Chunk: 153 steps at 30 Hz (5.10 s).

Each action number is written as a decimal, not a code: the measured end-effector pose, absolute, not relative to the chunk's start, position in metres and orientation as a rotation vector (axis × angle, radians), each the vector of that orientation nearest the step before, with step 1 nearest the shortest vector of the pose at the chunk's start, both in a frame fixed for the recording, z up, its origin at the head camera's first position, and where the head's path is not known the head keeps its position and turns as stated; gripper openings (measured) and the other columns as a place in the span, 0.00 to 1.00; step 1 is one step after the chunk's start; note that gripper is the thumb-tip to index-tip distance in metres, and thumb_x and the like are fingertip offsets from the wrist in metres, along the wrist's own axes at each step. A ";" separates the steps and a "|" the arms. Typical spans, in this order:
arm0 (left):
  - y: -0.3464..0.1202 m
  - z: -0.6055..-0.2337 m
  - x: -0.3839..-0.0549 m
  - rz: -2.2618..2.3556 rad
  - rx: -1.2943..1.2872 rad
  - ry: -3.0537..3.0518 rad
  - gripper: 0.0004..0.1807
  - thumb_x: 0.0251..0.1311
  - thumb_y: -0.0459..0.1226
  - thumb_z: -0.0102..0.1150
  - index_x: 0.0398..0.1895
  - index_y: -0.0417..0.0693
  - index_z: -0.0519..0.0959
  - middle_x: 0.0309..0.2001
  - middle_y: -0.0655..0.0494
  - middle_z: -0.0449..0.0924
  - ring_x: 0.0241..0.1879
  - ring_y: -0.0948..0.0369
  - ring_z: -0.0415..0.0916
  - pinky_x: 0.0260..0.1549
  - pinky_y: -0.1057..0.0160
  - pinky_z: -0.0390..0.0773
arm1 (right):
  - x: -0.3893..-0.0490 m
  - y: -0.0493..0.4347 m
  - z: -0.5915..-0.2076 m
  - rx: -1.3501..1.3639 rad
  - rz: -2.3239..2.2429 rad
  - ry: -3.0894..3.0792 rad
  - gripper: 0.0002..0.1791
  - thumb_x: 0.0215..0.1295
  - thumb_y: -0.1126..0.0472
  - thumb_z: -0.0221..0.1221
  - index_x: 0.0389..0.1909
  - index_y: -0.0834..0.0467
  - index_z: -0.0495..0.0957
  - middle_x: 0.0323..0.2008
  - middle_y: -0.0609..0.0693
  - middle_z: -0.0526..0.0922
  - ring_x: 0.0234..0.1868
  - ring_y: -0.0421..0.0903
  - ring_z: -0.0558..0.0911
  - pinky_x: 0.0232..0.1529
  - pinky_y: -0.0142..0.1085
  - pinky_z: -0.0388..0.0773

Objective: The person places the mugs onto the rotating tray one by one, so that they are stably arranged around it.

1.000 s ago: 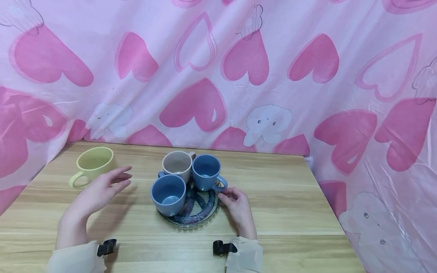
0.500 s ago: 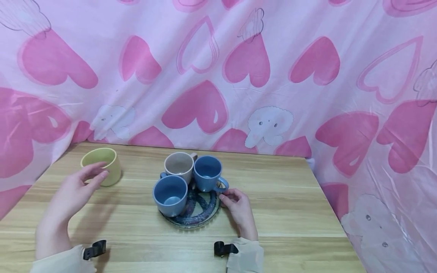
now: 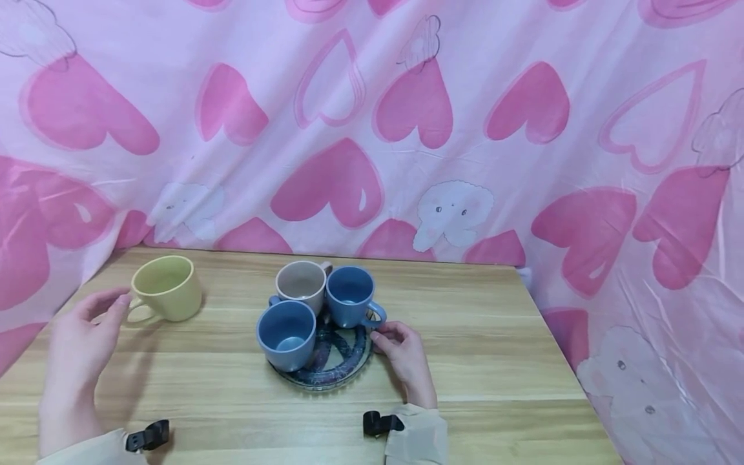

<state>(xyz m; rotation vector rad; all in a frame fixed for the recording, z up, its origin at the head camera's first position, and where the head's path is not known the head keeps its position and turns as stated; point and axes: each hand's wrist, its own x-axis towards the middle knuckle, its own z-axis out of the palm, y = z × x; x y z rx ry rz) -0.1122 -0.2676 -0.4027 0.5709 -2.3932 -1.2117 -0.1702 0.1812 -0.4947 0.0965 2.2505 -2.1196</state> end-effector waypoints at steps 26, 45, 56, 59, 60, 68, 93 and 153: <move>-0.285 -0.432 -0.116 -1.187 0.569 -2.571 0.26 0.71 0.44 0.50 0.61 0.30 0.71 0.51 0.31 0.77 0.36 0.68 0.71 0.33 0.70 0.70 | -0.170 0.179 -0.492 0.112 -2.113 2.199 0.13 0.61 0.71 0.64 0.45 0.72 0.77 0.37 0.56 0.82 0.39 0.49 0.82 0.41 0.37 0.83; -0.281 -0.434 -0.118 -1.296 0.556 -2.647 0.25 0.74 0.48 0.41 0.48 0.31 0.74 0.39 0.39 0.75 0.38 0.50 0.67 0.32 0.58 0.66 | -0.169 0.182 -0.494 0.105 -2.086 2.221 0.08 0.60 0.72 0.64 0.39 0.69 0.78 0.34 0.56 0.82 0.36 0.47 0.81 0.40 0.36 0.83; -0.280 -0.433 -0.120 -1.495 0.549 -2.656 0.30 0.76 0.51 0.35 0.55 0.30 0.70 0.50 0.33 0.69 0.48 0.47 0.63 0.42 0.51 0.66 | -0.167 0.184 -0.489 0.097 -2.038 2.217 0.06 0.60 0.70 0.65 0.35 0.68 0.78 0.32 0.54 0.81 0.35 0.46 0.79 0.38 0.34 0.82; -0.280 -0.432 -0.119 -1.582 0.538 -2.676 0.32 0.76 0.51 0.31 0.61 0.29 0.66 0.57 0.30 0.67 0.53 0.44 0.65 0.52 0.43 0.66 | -0.167 0.184 -0.489 0.092 -2.038 2.217 0.06 0.60 0.70 0.65 0.35 0.68 0.78 0.32 0.55 0.82 0.34 0.46 0.80 0.37 0.34 0.82; -0.280 -0.432 -0.119 -1.620 0.534 -2.680 0.33 0.76 0.51 0.30 0.62 0.28 0.65 0.59 0.29 0.65 0.55 0.43 0.65 0.56 0.40 0.64 | -0.168 0.184 -0.490 0.093 -2.043 2.213 0.06 0.60 0.71 0.65 0.35 0.69 0.78 0.32 0.55 0.82 0.34 0.47 0.80 0.38 0.34 0.82; -0.279 -0.433 -0.118 -1.504 0.585 -2.675 0.32 0.76 0.52 0.33 0.62 0.32 0.67 0.60 0.28 0.66 0.60 0.38 0.61 0.59 0.34 0.59 | -0.170 0.184 -0.493 0.081 -2.099 2.160 0.15 0.59 0.72 0.65 0.47 0.68 0.75 0.36 0.57 0.81 0.37 0.49 0.83 0.40 0.37 0.84; -0.265 -0.423 -0.126 -1.448 0.670 -2.466 0.31 0.73 0.52 0.42 0.66 0.37 0.70 0.59 0.36 0.74 0.32 0.82 0.73 0.48 0.56 0.77 | -0.169 0.186 -0.490 0.075 -2.065 2.197 0.18 0.59 0.69 0.66 0.50 0.69 0.75 0.38 0.58 0.81 0.36 0.47 0.82 0.40 0.37 0.83; -0.107 -0.356 -0.088 -2.005 -0.084 -2.164 0.17 0.72 0.40 0.52 0.53 0.35 0.78 0.49 0.43 0.83 0.45 0.56 0.83 0.47 0.64 0.80 | -0.170 0.186 -0.493 0.081 -2.062 2.186 0.17 0.61 0.70 0.65 0.50 0.69 0.75 0.39 0.58 0.80 0.37 0.47 0.81 0.42 0.39 0.83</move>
